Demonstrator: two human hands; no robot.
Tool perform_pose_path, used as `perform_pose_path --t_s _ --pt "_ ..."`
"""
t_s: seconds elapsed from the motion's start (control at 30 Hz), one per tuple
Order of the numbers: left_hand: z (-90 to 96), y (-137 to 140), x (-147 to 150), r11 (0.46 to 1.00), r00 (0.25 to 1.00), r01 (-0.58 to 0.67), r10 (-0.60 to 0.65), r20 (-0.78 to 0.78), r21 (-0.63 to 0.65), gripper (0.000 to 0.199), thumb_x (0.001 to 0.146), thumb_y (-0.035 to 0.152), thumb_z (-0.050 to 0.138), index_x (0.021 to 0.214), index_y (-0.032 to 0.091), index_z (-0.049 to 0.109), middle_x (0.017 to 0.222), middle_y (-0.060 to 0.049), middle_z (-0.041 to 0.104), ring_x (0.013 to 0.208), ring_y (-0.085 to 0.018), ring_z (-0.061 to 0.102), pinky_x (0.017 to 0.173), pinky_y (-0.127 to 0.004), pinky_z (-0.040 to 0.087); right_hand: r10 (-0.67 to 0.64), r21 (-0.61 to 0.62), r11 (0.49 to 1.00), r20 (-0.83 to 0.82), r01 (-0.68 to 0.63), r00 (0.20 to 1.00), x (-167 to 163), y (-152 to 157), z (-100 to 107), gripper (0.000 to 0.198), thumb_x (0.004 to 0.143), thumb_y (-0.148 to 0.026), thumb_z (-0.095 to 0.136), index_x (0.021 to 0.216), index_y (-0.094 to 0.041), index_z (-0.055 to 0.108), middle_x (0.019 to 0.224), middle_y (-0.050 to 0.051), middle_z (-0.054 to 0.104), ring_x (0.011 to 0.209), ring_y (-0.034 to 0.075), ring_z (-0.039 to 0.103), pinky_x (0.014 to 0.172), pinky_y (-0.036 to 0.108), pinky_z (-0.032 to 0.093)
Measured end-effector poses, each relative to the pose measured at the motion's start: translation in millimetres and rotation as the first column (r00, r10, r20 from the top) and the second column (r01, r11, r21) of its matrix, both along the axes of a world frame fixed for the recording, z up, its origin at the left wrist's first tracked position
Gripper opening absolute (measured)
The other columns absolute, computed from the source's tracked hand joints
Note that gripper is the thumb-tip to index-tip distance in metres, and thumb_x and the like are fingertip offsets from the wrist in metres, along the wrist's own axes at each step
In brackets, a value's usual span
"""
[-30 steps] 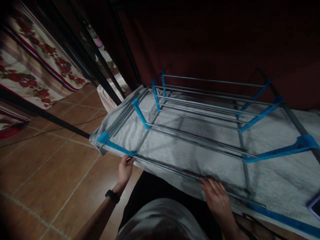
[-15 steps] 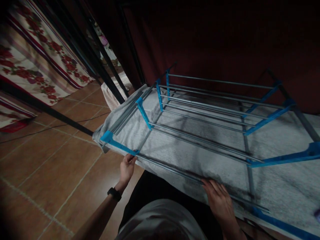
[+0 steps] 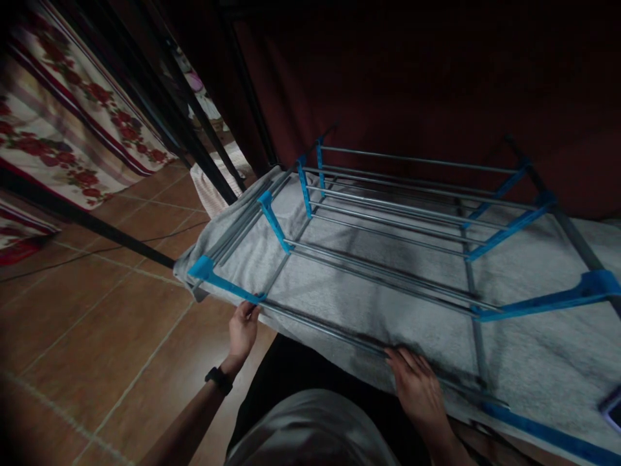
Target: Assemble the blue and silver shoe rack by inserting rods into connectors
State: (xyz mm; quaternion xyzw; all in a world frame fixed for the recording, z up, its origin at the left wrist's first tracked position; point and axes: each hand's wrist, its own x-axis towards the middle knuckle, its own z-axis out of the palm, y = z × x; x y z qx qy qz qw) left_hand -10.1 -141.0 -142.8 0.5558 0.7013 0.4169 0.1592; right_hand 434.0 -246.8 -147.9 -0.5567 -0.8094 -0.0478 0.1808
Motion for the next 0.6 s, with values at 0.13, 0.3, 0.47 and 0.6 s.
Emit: perform_pose_path --t_s 0.13,0.3,0.47,0.6 --pt "-1.9 -0.4 -1.3 1.0 1.0 -0.012 0.012 -0.012 -0.002 0.027 0.091 0.037 0.052 0.098 0.017 0.069 0.102 -0.012 0.072 0.097 -0.027 0.068 0.091 -0.042 0.053 -0.018 -0.04 0.999 -0.027 0.017 0.999 -4.6 1.6 1.6 0.035 0.104 -0.031 0.041 0.115 -0.024 0.073 0.11 0.006 0.075 0.1 0.022 0.069 0.088 0.038 0.052" --pt "-3.5 2.4 -4.3 1.0 0.999 0.031 -0.031 0.023 0.0 0.028 0.091 0.039 0.053 0.101 0.017 0.068 0.105 -0.012 0.069 0.095 -0.025 0.067 0.089 -0.039 0.054 -0.052 -0.045 0.998 -0.052 0.049 0.997 -10.4 2.7 3.3 0.037 0.104 -0.032 0.039 0.114 -0.02 0.073 0.109 0.008 0.075 0.101 0.024 0.069 0.091 0.041 0.052" --pt "-3.4 -7.0 -3.3 1.0 0.99 0.021 -0.021 0.142 0.007 0.034 0.089 0.039 0.058 0.114 0.017 0.064 0.118 -0.013 0.06 0.097 -0.022 0.066 0.086 -0.037 0.057 -0.059 -0.061 0.997 -0.089 0.054 0.994 -13.6 4.8 6.1 0.035 0.104 -0.032 0.041 0.116 -0.022 0.072 0.11 0.008 0.074 0.099 0.023 0.069 0.09 0.04 0.052" --pt "8.6 -31.7 13.3 0.981 0.991 -0.119 0.126 -0.034 0.151 0.043 0.091 0.033 0.055 0.131 0.02 0.058 0.124 -0.015 0.056 0.111 -0.028 0.06 0.101 -0.05 0.051 -0.06 -0.103 0.994 -0.124 0.048 0.99 -21.6 3.7 14.3 0.032 0.102 -0.026 0.043 0.119 -0.024 0.07 0.109 0.007 0.073 0.1 0.022 0.068 0.091 0.04 0.051"
